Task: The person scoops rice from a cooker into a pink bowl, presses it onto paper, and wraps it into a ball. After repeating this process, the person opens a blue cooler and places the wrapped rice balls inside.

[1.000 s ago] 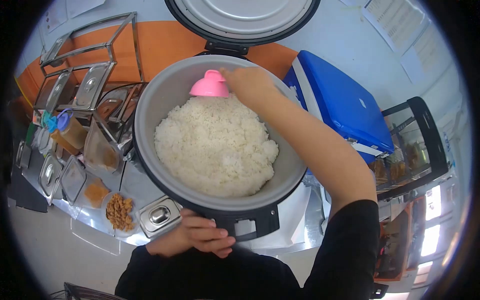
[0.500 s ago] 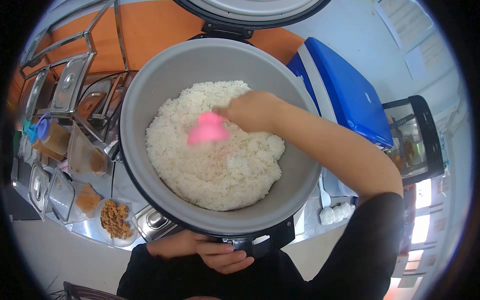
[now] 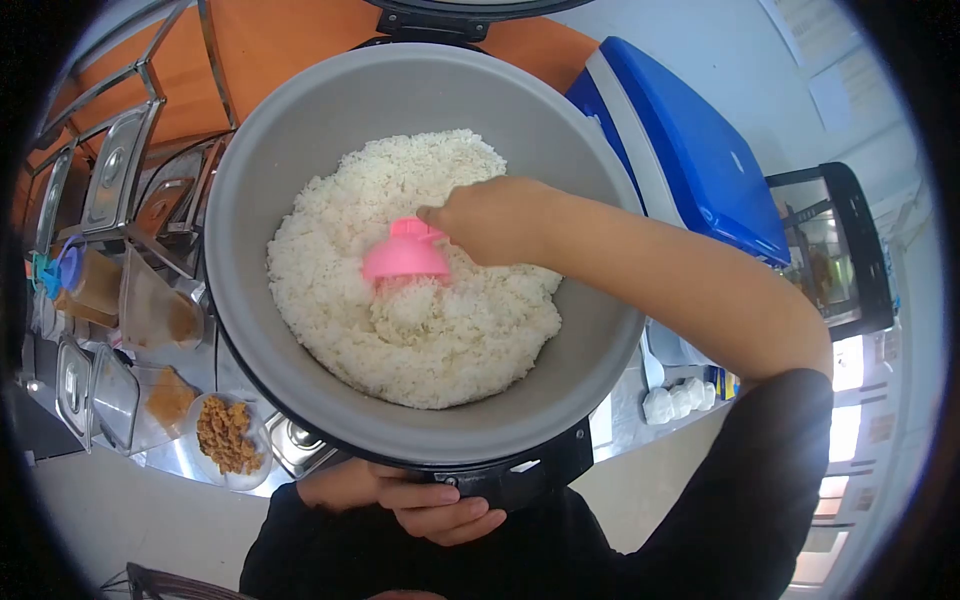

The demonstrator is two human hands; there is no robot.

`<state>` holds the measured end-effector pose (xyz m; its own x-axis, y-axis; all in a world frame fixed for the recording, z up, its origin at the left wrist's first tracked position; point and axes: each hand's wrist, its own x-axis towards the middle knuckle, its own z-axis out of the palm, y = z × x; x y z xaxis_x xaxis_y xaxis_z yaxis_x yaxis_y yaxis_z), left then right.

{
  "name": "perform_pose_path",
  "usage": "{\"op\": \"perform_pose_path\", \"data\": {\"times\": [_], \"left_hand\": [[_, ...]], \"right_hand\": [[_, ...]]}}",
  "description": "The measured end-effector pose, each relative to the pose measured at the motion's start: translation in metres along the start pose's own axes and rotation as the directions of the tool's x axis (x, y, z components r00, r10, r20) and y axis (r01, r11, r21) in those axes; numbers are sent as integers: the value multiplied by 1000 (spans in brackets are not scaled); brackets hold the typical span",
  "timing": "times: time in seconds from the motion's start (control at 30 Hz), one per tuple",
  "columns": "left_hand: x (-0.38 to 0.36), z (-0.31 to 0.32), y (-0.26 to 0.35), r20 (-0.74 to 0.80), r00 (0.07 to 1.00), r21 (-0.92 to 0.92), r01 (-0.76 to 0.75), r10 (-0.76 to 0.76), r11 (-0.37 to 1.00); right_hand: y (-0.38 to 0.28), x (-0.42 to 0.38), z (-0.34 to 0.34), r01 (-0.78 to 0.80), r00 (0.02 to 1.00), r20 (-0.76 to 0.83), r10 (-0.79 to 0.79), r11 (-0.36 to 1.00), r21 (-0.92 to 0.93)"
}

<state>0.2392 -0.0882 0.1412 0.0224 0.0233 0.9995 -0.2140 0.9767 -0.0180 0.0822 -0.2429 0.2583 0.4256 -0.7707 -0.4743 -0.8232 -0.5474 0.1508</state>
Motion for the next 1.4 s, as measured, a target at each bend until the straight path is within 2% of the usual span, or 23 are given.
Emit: {"op": "perform_pose_path", "data": {"times": [0.07, 0.2, 0.3, 0.4, 0.5, 0.6, 0.8, 0.87, 0.97, 1.07, 1.17, 1.27, 1.4], "left_hand": [[-1, -5, 0, 90, 996, -11, 6, -5, 1000], [-1, -4, -2, 71, 997, -4, -4, 5, 1000], [-1, -5, 0, 85, 996, -16, 4, -3, 1000], [-1, -6, -2, 99, 995, -22, -8, 11, 1000], [-1, -7, 0, 114, 993, -13, -25, 27, 1000], [-2, -9, 0, 133, 990, 2, -41, 41, 999], [1, -9, -2, 130, 991, 22, -43, 40, 999], [2, -11, -2, 164, 986, 16, -40, 37, 999], [1, -5, -3, 102, 994, 28, -46, 43, 999], [-1, -6, 1, 103, 995, 23, 0, -2, 1000], [-5, -14, 1, 165, 985, 1, -55, 54, 998], [-2, -7, -1, 58, 998, -74, -22, 26, 997], [-6, -9, 0, 55, 998, -74, -32, 36, 997]], "right_hand": [[-7, -13, -7, 17, 998, 53, -17, 1000, 5], [-29, -37, -24, 79, 985, 153, -86, 996, 48], [-36, -31, -19, 36, 986, 159, -57, 990, 133], [-43, -33, -14, -103, 981, 189, 37, 929, 355], [-57, -57, -25, -145, 980, 181, 77, 903, 403], [-63, -79, -23, -109, 993, 90, 78, 897, 429], [-61, -122, -43, -71, 997, 64, 48, 904, 423], [-61, -124, -46, -95, 994, 93, 64, 915, 392], [-62, -112, -43, -94, 992, 120, 50, 912, 399], [-63, -85, -29, -91, 991, 129, 40, 903, 420], [-61, -65, -23, -97, 979, 205, 0, 882, 461], [-61, -75, -22, -101, 985, 173, 9, 842, 530], [-60, -95, -23, -133, 985, 160, 59, 855, 501]]}}
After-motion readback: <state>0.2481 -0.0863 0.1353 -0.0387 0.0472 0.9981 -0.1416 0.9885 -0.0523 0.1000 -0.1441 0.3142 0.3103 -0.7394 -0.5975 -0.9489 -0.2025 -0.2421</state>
